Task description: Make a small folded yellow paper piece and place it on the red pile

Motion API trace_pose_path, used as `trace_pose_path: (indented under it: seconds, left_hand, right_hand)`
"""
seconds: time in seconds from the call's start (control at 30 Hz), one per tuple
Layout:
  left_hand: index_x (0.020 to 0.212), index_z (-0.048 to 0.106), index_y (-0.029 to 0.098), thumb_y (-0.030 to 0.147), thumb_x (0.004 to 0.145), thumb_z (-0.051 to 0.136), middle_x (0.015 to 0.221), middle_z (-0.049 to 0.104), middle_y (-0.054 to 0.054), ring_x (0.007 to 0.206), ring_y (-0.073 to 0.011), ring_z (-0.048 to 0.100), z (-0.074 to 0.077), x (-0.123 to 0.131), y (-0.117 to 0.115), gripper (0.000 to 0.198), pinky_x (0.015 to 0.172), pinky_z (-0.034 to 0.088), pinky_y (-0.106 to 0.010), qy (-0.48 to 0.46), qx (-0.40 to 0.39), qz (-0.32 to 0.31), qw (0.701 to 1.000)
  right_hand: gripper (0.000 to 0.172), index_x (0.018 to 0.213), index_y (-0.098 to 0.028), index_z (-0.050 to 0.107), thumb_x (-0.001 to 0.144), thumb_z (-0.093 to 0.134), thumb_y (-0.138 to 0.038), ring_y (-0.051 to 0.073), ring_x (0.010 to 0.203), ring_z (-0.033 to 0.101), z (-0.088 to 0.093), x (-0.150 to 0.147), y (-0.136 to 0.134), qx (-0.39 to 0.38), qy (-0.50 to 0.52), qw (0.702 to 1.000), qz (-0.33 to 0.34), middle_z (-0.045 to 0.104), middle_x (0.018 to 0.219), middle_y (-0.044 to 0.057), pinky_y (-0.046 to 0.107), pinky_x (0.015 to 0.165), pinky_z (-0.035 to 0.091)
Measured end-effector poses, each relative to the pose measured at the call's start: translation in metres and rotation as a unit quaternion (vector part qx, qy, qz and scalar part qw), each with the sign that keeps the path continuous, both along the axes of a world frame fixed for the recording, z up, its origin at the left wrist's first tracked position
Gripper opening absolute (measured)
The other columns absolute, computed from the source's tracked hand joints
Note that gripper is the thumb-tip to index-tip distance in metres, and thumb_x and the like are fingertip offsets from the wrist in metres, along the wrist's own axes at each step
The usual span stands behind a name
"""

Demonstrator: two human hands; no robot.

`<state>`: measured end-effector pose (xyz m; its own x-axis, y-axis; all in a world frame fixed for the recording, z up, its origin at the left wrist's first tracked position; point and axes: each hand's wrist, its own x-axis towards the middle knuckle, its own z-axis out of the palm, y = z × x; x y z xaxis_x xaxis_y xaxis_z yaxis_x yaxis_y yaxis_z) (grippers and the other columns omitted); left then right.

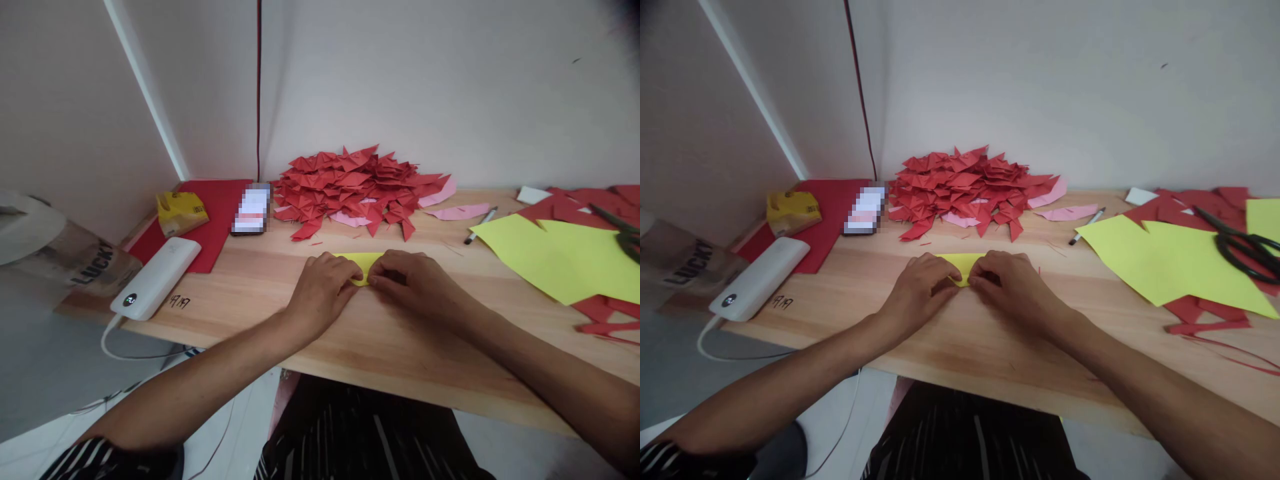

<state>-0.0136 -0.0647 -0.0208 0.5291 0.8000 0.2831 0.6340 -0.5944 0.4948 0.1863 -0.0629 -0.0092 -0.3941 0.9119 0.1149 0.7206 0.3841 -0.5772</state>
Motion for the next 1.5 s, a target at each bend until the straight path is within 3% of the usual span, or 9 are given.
trace_pose_path:
  seconds: [0.37,0.73,0.97,1.27,1.5]
  left_hand:
    - [0.088,0.071,0.023,0.021,0.091,0.056,0.091,0.073,0.001,0.091,-0.018,0.059,0.001,-0.003,0.0,0.015,0.08,0.038,-0.035,0.029,0.026,-0.038,0.999]
    - [0.085,0.07,0.021,0.021,0.091,0.056,0.09,0.071,0.0,0.089,-0.0173,0.058,0.001,-0.003,0.0,0.015,0.08,0.038,-0.033,0.023,0.018,-0.029,0.999]
    - [0.087,0.068,0.021,0.018,0.089,0.056,0.09,0.07,0.0,0.09,-0.0175,0.056,0.002,-0.004,-0.001,0.013,0.079,0.037,-0.033,0.031,0.026,-0.037,0.998]
    - [0.091,0.068,0.022,0.017,0.091,0.052,0.092,0.071,0.001,0.092,-0.0177,0.057,0.004,-0.006,-0.002,0.017,0.078,0.035,-0.034,0.053,0.039,-0.058,0.996]
    - [0.099,0.07,0.026,0.017,0.092,0.053,0.096,0.071,0.002,0.091,-0.0164,0.054,0.004,-0.009,-0.001,0.02,0.076,0.034,-0.033,0.098,0.095,-0.089,0.987]
  right_hand:
    - [0.014,0.071,-0.02,0.063,0.082,0.054,-0.02,0.016,0.066,0.054,0.003,-0.002,-0.003,0.011,-0.016,1.0,-0.004,0.063,0.073,0.002,0.03,0.063,0.036]
    - [0.01,0.076,-0.021,0.066,0.079,0.057,-0.022,0.014,0.064,0.054,-0.001,0.005,0.001,-0.052,0.026,0.998,0.011,0.063,0.074,0.0,0.027,0.06,0.039]
    - [0.014,0.072,-0.019,0.063,0.082,0.052,-0.02,0.015,0.067,0.051,0.006,-0.004,-0.003,-0.007,-0.042,0.999,0.001,0.062,0.073,0.002,0.03,0.065,0.034]
    - [0.013,0.076,-0.019,0.058,0.085,0.049,-0.019,0.018,0.074,0.05,0.001,-0.009,-0.008,0.025,-0.091,0.996,-0.009,0.06,0.078,0.004,0.033,0.072,0.032]
    - [0.012,0.076,-0.019,0.055,0.086,0.049,-0.02,0.019,0.076,0.05,-0.001,-0.01,-0.01,0.043,-0.098,0.994,-0.01,0.06,0.079,0.004,0.033,0.071,0.031]
